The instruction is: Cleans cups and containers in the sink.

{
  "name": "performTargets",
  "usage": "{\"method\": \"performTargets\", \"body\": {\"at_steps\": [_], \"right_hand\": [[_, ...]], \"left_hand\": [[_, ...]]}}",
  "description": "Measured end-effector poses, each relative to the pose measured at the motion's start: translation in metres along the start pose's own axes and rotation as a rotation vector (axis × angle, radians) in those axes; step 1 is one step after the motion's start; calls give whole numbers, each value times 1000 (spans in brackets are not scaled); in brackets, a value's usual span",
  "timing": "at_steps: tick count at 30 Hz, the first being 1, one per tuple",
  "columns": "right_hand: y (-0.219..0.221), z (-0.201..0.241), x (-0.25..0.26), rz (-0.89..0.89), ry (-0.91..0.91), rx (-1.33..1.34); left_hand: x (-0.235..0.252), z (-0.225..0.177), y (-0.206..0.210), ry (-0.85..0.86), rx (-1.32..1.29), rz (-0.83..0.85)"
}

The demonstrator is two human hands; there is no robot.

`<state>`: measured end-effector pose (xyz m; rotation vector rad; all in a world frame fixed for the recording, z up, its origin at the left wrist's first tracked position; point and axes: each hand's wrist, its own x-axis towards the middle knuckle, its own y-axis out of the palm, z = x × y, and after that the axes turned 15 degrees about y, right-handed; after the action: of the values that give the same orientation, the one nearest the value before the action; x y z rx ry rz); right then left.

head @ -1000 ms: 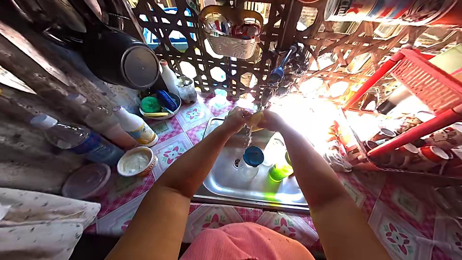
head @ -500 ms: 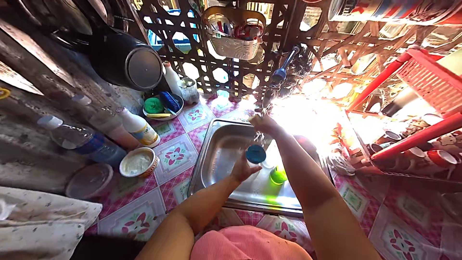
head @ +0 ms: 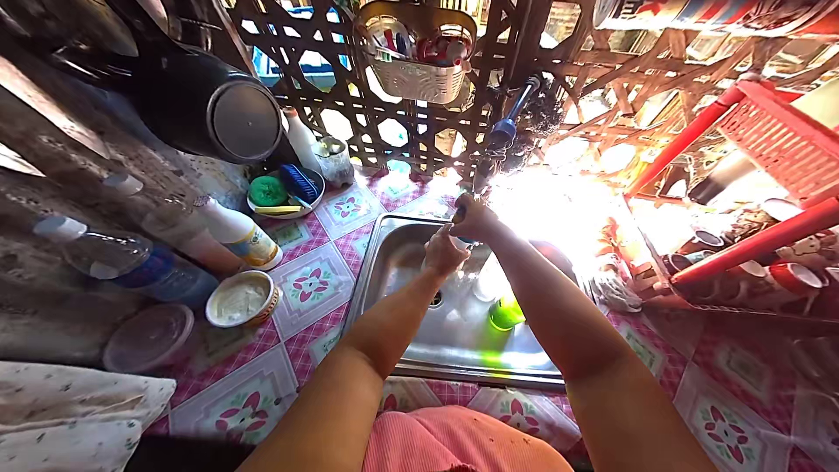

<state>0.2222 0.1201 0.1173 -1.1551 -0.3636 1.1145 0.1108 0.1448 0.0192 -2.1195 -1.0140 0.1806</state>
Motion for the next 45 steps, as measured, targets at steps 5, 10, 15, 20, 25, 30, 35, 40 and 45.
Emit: {"method": "performTargets", "body": {"at_steps": [5, 10, 15, 20, 25, 30, 35, 40, 45], "right_hand": [[-7, 5, -18, 155, -343, -59], [-13, -19, -9, 312, -290, -25], [75, -31, -23, 451, -67, -409], [67, -32, -27, 391, 15, -220], [7, -21, -33, 138, 93, 172], [7, -9, -47, -245, 61, 332], [22, -4, -42, -312, 125, 159], [43, 1, -36, -502, 171, -8], [47, -24, -24, -639, -398, 228]], "left_hand": [[-10, 41, -32, 93, -517, 357], [-23, 75, -60, -60, -683, 423], [-20, 71, -59, -40, -636, 300], [-16, 58, -43, -25, -560, 247], [-5, 44, -27, -69, -536, 153], [11, 9, -15, -19, -208, 35], [0, -45, -12, -149, 198, -36], [3, -34, -15, -60, 175, 87], [-7, 0, -43, 115, -622, 251]]}}
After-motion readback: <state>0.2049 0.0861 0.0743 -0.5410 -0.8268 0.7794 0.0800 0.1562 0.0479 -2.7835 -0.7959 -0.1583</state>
